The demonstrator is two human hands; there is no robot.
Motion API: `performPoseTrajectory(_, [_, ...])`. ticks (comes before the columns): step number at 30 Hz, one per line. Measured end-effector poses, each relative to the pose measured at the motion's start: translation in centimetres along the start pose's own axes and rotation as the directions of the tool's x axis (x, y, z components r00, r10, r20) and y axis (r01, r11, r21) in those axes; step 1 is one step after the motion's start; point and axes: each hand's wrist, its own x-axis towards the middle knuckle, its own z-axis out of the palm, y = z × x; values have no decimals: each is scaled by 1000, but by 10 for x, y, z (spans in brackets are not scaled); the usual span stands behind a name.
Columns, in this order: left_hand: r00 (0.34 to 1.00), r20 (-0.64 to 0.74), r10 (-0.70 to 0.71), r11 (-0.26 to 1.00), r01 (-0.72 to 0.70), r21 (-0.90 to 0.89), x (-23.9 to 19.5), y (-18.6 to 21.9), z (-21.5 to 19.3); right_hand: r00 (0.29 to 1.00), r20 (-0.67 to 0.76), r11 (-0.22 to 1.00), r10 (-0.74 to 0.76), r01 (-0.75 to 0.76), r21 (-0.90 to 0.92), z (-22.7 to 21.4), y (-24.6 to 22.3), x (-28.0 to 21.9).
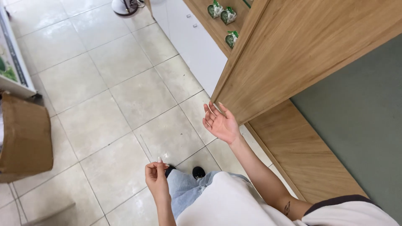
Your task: Stocking and organizing wrapped candles from a shipping box onto a display shelf.
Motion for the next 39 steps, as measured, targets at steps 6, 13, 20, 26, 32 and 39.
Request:
performPoseTrajectory(6, [985, 158, -68, 994, 53, 93, 127, 2, 53, 970, -213, 991, -120, 131, 39, -26, -36, 61])
performPoseTrajectory(13, [924, 363, -117, 987, 67, 148, 321, 36, 113, 919, -209, 924, -334, 363, 119, -3, -86, 165])
performPoseTrajectory(20, [818, 549, -171, 945, -22, 327, 452, 141, 212, 844, -205, 854, -495, 517, 64, 51, -107, 272])
performPoseTrajectory(26, [716, 664, -215, 955, 12, 297, 497, 130, 299, 824, -251, 824, -508, 550, 139, 35, -133, 321])
performPoseTrajectory(32, [642, 680, -355, 917, 97, 388, 503, 84, 376, 819, -276, 823, -503, 551, 135, 19, -204, 352])
performPoseTrajectory(39, [467, 814, -345, 920, -2, 391, 506, 68, 491, 684, -397, 789, -613, 494, -367, -20, -306, 372])
